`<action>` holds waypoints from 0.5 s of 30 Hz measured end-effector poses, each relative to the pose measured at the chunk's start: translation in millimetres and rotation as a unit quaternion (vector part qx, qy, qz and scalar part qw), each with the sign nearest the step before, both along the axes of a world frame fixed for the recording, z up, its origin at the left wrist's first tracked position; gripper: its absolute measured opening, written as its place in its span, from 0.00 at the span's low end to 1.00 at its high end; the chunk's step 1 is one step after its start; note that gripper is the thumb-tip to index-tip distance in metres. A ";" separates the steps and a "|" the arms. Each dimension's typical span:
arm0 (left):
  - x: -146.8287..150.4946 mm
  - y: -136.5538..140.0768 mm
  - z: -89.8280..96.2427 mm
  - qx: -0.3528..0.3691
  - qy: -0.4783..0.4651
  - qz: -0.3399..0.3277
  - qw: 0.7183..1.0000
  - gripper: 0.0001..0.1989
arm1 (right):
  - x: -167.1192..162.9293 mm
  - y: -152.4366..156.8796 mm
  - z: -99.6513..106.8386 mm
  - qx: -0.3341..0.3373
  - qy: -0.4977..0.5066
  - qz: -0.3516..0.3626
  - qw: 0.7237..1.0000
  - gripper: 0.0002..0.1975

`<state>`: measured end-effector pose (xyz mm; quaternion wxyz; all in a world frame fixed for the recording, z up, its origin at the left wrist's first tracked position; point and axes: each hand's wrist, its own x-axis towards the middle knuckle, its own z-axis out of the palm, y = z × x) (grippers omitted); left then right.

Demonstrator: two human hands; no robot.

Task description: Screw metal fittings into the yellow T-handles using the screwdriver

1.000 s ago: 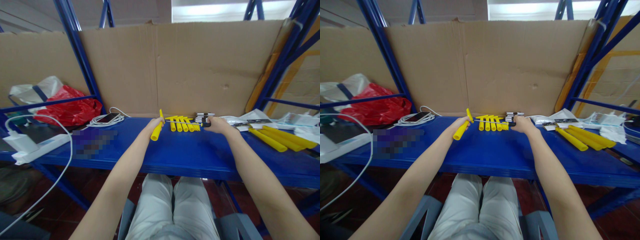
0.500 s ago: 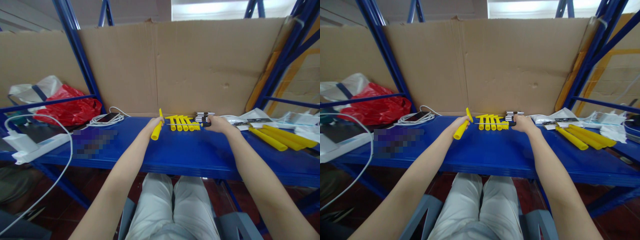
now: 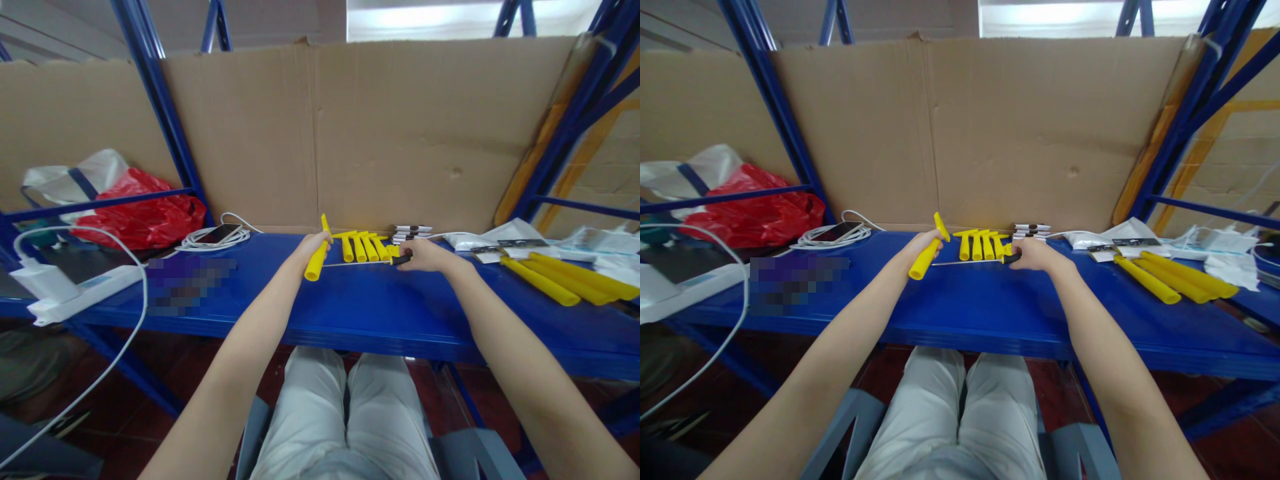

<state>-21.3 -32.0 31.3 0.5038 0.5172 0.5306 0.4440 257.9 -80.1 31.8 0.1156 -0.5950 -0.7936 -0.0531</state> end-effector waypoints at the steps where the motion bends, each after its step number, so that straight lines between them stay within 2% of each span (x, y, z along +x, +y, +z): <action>1: 0.8 -1.0 0.5 0.001 -0.001 -0.002 1.000 0.02 | -3.7 -0.4 -0.3 -0.013 0.008 0.010 1.000 0.07; 6: 5.8 -4.3 -0.4 0.007 0.007 -0.018 1.000 0.03 | -19.8 -1.5 -5.3 -0.063 0.043 0.051 0.996 0.05; 10: 13.1 -8.1 -2.9 0.015 0.018 -0.033 0.999 0.03 | -29.2 -0.1 -12.0 -0.089 0.043 0.069 0.993 0.07; 15: 27.1 -18.3 -3.8 0.006 0.019 -0.092 0.996 0.08 | -34.5 5.9 -20.8 -0.102 0.071 0.097 0.988 0.08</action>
